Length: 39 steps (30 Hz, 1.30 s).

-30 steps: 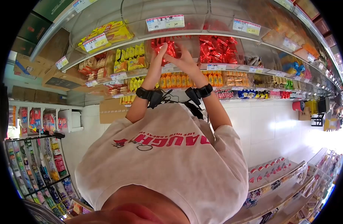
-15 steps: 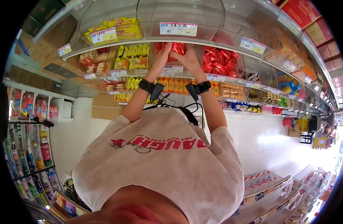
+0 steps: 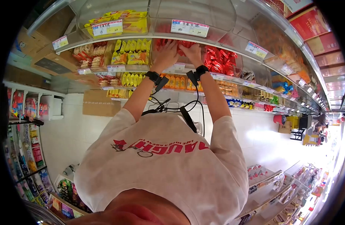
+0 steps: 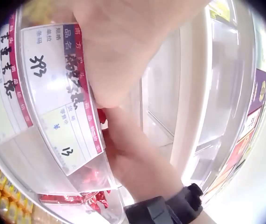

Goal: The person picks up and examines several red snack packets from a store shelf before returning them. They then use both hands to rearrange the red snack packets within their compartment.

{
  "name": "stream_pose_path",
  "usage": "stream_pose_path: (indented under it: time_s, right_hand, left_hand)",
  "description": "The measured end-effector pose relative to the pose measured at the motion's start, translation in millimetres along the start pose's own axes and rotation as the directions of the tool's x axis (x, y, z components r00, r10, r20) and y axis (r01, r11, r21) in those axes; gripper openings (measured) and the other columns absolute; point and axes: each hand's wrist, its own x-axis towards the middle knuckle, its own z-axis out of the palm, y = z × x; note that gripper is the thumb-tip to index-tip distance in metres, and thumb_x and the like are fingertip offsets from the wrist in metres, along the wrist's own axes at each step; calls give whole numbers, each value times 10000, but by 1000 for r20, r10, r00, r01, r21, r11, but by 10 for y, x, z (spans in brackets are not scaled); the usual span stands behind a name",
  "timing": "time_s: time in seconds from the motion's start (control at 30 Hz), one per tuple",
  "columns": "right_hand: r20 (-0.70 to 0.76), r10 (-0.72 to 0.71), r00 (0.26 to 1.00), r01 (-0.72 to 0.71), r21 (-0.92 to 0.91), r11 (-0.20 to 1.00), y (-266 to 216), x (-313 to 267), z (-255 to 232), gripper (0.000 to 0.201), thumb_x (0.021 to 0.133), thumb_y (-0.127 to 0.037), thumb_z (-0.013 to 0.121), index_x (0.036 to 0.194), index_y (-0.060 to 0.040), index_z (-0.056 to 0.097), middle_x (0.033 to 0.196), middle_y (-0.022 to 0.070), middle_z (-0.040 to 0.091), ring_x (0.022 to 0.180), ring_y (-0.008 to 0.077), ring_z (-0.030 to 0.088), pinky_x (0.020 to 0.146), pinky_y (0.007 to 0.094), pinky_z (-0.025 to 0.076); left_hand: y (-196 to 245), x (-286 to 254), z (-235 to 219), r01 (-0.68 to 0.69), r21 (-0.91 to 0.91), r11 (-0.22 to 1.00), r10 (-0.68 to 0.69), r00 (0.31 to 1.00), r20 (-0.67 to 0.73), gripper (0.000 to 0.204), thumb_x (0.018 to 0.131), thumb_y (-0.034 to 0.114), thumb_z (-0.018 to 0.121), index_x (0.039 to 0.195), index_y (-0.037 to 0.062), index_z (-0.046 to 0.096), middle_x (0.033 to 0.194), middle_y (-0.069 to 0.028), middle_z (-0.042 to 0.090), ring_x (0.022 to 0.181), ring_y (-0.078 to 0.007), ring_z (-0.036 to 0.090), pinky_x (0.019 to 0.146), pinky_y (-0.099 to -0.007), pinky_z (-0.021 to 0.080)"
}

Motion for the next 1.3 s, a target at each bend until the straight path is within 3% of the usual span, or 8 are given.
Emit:
stream_pose_path:
  time_s: [0.07,0.2,0.37,0.47,0.7,0.9,1.07,1.3]
  right_hand:
    - [223,112,968,-97,-79,992,-211,0,-133,912,711,-591,775,1217,131,543,1230,306,624,1179,429,574,1012,454,460]
    - [5,-133,991,133,-82,988,-278,115,42,691,790,-553,752,1241,-45,624,1156,239,674,1100,372,650,951,423,501]
    - [464,-142,874,60,187,981,-422,57,-191,598,964,-440,616,1447,-111,492,1376,106,544,1256,233,519,968,379,478]
    - [427,53,903,-178,258,950,-636,-112,-340,707,904,-505,694,1414,-50,510,1308,53,587,1178,161,558,918,357,489]
    - [42,-16,999,19,-71,997,-383,-86,-106,775,732,-557,783,1275,-43,582,1126,240,699,1059,429,667,918,460,528]
    - [73,-457,887,457,-294,840,-22,-81,3,721,756,-539,764,1262,-54,595,1121,238,686,1013,427,656,925,455,521]
    - [211,68,975,-70,5,998,236,84,21,773,777,-515,757,1238,65,537,1059,263,680,952,438,652,884,443,520]
    - [88,-21,996,38,-193,980,19,-57,-19,869,774,-512,746,1285,115,428,1105,351,655,1097,460,639,920,456,525]
  left_hand:
    - [22,4,-21,15,-6,1000,-15,999,-37,535,890,243,591,1345,-29,524,1410,-168,535,1393,-337,419,1090,-510,415]
    - [60,13,-118,89,-75,993,-94,993,-70,564,863,291,621,1332,-11,532,1384,-183,538,1373,-338,440,1061,-546,427]
    - [68,-9,-51,142,-6,990,-142,983,-117,557,813,295,648,1289,14,580,1348,-157,541,1396,-312,422,994,-602,448]
    - [91,-17,-42,152,-4,988,-152,984,-88,570,797,297,660,1288,18,590,1377,-182,522,1406,-323,407,991,-586,446]
    - [114,-31,-72,137,-18,990,-138,982,-130,721,778,326,705,1447,144,510,1428,-203,488,1413,-380,373,990,-632,410]
    - [96,-22,42,179,-21,984,-180,979,-99,644,790,340,652,1389,129,546,1362,-151,502,1405,-327,367,942,-639,424]
    - [79,-23,69,189,-11,982,-189,981,-45,616,801,337,627,1365,100,553,1382,-136,489,1425,-310,340,913,-621,464]
    - [62,-13,23,199,-80,977,-203,978,-46,640,812,348,636,1387,86,535,1421,-142,483,1415,-324,363,936,-558,501]
